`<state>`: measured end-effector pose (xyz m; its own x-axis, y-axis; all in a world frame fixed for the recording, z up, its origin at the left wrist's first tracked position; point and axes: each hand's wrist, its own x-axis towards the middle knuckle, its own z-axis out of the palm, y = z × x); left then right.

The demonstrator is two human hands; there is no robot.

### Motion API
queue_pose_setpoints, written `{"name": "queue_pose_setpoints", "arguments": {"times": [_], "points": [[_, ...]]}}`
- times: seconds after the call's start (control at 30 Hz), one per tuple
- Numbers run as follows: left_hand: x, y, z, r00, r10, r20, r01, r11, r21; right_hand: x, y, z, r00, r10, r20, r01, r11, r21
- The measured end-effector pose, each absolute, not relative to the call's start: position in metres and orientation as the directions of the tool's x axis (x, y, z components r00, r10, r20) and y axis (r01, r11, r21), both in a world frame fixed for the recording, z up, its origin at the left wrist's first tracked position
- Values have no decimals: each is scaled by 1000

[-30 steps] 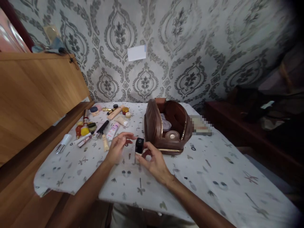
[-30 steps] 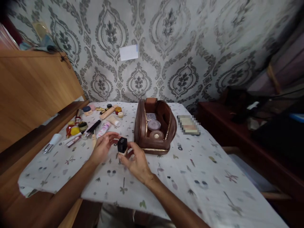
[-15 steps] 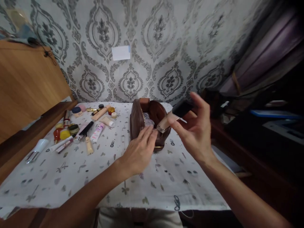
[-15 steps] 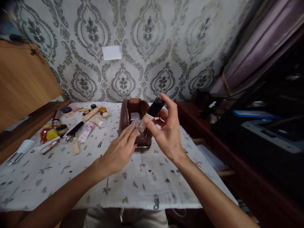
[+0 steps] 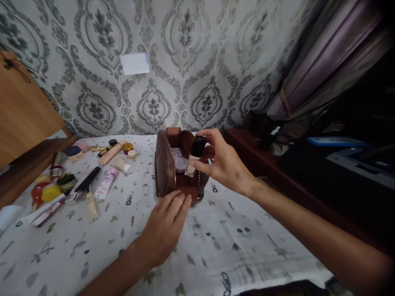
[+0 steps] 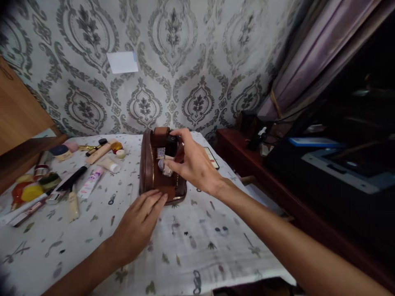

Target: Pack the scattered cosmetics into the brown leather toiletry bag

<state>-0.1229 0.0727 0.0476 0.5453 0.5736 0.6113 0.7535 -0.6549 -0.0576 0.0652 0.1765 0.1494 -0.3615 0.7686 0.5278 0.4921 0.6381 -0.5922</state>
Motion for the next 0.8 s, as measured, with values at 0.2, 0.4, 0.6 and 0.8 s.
{"name": "queue_pose_setpoints", "arguments": {"times": [0.2,0.4,0.6,0.8], "points": [[-124,74,38,576,580,576,756,-646,-105,65,194,160,-612,694,380,553,719,-422],[-126,76,34,531,581,616,758,-651,-40,55,217,170,-835,543,90,496,813,-305],[-126,78,32,510,575,640,755,-655,-13,40,236,175,-891,403,-207,444,868,-223],[-126,79,31,516,578,633,751,-660,-9,32,235,176,-816,467,-340,527,843,-110]]}}
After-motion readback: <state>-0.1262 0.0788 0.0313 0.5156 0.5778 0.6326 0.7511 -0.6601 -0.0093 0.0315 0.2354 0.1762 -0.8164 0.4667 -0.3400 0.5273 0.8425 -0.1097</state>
